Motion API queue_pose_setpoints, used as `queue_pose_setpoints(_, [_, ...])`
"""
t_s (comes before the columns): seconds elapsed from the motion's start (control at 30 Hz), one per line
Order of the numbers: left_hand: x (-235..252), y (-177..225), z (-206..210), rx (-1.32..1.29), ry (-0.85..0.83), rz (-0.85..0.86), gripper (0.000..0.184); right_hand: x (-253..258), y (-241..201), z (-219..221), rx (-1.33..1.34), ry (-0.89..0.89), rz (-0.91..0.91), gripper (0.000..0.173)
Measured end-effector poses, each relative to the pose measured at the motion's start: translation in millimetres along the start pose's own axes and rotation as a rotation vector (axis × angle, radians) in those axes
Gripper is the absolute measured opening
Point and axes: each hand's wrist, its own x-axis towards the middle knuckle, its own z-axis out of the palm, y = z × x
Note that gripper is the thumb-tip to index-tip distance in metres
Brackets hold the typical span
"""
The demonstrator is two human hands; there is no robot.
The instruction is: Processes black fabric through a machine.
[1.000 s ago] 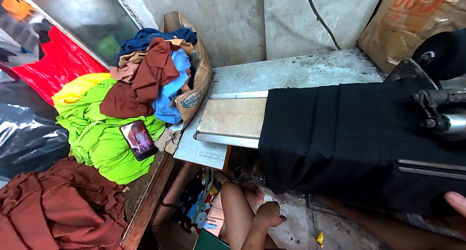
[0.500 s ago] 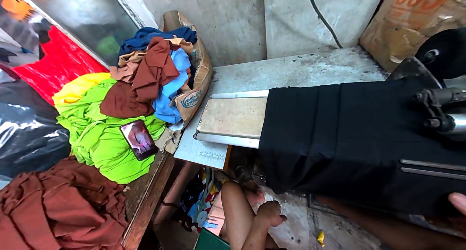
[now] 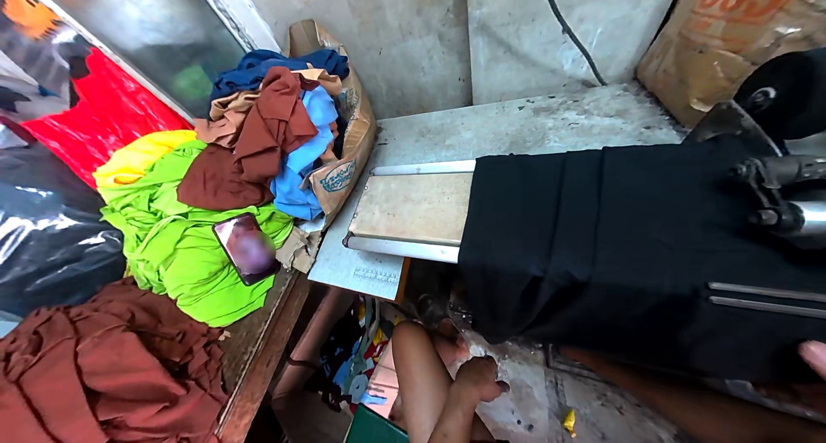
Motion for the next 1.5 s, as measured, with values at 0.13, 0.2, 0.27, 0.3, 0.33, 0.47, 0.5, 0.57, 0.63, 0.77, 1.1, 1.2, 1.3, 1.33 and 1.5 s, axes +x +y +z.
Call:
queue_pose_setpoints(0.13, [0.6,-0.6,0.0,0.002,-0.003,-0.004,0.06,1.2,-8.2,10.4,-0.007,0.037,0.005,0.019])
queue_pose_setpoints(0.2, [1.2,-1.1,0.2,0.003,-0.006,-0.001,0.06,1.6,-5.7,7.5,-0.01,0.019,0.001,0.017])
queue_pose_setpoints(0.27, [1.4,-0.7,-0.2,0.003,-0.009,-0.003,0.06,0.2,4.6,-5.9,0.002,-0.033,-0.004,0.02])
queue_pose_setpoints(0.3, [1.1,-0.1,-0.6,0.003,-0.01,-0.003,0.06,0.0,4.0,-7.1,-0.006,-0.038,0.007,0.02])
queue_pose_setpoints(0.33, [0.5,0.3,-0.9,0.003,-0.007,-0.003,0.06,-0.3,2.3,-6.4,-0.009,-0.031,0.018,0.021])
queue_pose_setpoints(0.47, [-0.5,0.4,-1.2,0.016,-0.013,-0.004,0.06,-0.9,3.8,-10.0,0.012,-0.053,0.036,0.019])
queue_pose_setpoints(0.5, [0.0,0.1,-0.8,0.017,-0.013,-0.004,0.06,-1.3,5.7,-14.4,0.023,-0.078,0.053,0.018])
queue_pose_setpoints(0.57, [0.6,-0.4,-0.3,0.02,-0.008,-0.001,0.06,-0.9,-2.1,-4.8,0.034,-0.032,0.064,0.015])
queue_pose_setpoints(0.63, [-1.3,0.7,-1.3,0.005,-0.004,0.001,0.059,2.0,-19.3,18.4,-0.003,0.072,0.058,0.016])
queue_pose_setpoints(0.77, [-1.9,1.6,-1.5,0.009,-0.007,0.0,0.058,1.9,-16.0,11.9,0.01,0.026,0.053,0.011])
queue_pose_setpoints(1.1, [-0.6,1.8,-1.3,0.011,-0.012,-0.009,0.06,1.4,2.4,-16.0,0.062,-0.125,0.067,0.016])
queue_pose_setpoints(1.2, [-1.2,2.2,-1.8,0.015,-0.013,-0.011,0.059,1.2,2.9,-15.9,0.053,-0.119,0.069,0.016])
queue_pose_setpoints(1.3, [-0.6,1.7,-1.4,0.019,-0.013,-0.003,0.059,-1.1,9.5,-18.2,0.014,-0.109,0.045,0.018])
queue_pose_setpoints(1.33, [-0.1,1.7,-1.7,0.02,-0.015,-0.003,0.059,-1.4,10.0,-18.3,0.008,-0.105,0.046,0.018])
queue_pose_setpoints(1.5, [-0.3,2.5,-1.4,0.019,-0.022,-0.009,0.059,-0.5,8.3,-16.9,0.021,-0.115,0.037,0.017])
